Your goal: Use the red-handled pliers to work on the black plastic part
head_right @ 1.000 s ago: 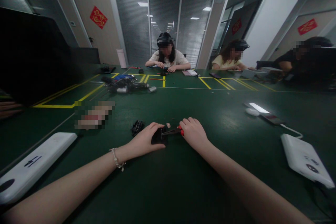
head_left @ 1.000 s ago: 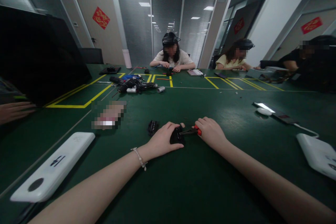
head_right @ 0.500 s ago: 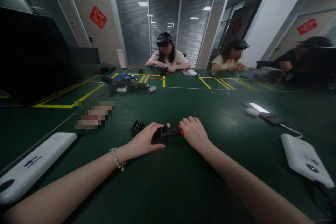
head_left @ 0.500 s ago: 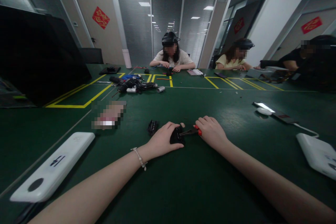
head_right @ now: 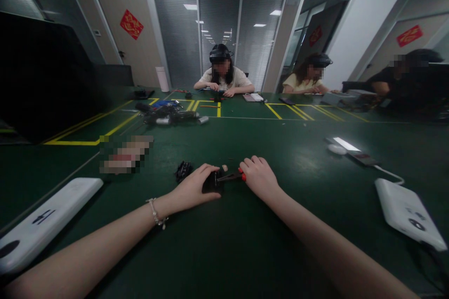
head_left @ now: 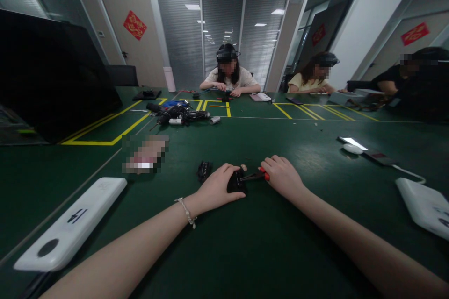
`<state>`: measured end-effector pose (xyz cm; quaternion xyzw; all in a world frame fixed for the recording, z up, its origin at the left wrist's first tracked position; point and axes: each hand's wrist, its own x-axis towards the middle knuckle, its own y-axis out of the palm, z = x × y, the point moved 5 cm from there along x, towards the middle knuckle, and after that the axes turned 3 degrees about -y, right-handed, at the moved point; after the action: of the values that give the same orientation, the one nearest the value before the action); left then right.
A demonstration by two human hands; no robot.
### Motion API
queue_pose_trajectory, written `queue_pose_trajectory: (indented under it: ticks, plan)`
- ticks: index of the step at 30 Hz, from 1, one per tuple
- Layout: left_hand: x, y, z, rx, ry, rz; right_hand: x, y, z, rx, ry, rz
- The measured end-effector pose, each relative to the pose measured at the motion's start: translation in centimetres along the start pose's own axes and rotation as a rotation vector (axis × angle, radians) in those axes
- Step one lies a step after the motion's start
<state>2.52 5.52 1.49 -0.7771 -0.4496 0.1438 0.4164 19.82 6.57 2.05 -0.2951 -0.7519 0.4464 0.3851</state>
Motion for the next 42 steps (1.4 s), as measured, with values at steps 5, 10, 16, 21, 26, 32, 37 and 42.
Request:
queue_pose_trajectory:
  ticks: [5, 10, 16, 21, 26, 32, 37, 42]
  plan:
    - [-0.07, -0.17, -0.24, -0.002, -0.001, 0.008, -0.02, 0.0, -0.13, 0.008, -0.011, 0.001]
    - [-0.08, -0.26, -0.26, 0.008, -0.015, 0.012, 0.07, -0.1, -0.1, 0.016, -0.021, -0.009]
    - [-0.05, -0.07, -0.09, 0.005, -0.004, 0.01, 0.1, -0.09, 0.17, -0.004, -0.015, -0.01]
    - [0.0, 0.02, 0.02, 0.005, 0.005, -0.005, 0.18, -0.14, 0.45, -0.009, -0.013, -0.015]
    - [-0.09, -0.13, -0.22, 0.006, -0.01, 0.003, 0.09, -0.04, 0.18, -0.003, -0.003, -0.008]
    - [-0.14, -0.19, -0.28, -0.001, -0.02, 0.019, -0.01, -0.05, -0.04, 0.012, -0.008, -0.025]
    - [-0.03, -0.06, -0.04, 0.006, -0.025, 0.021, -0.04, -0.04, -0.05, 0.012, -0.012, -0.035]
    - [-0.02, -0.01, -0.01, -0.005, -0.027, 0.025, 0.0, -0.12, 0.01, 0.009, -0.007, -0.029]
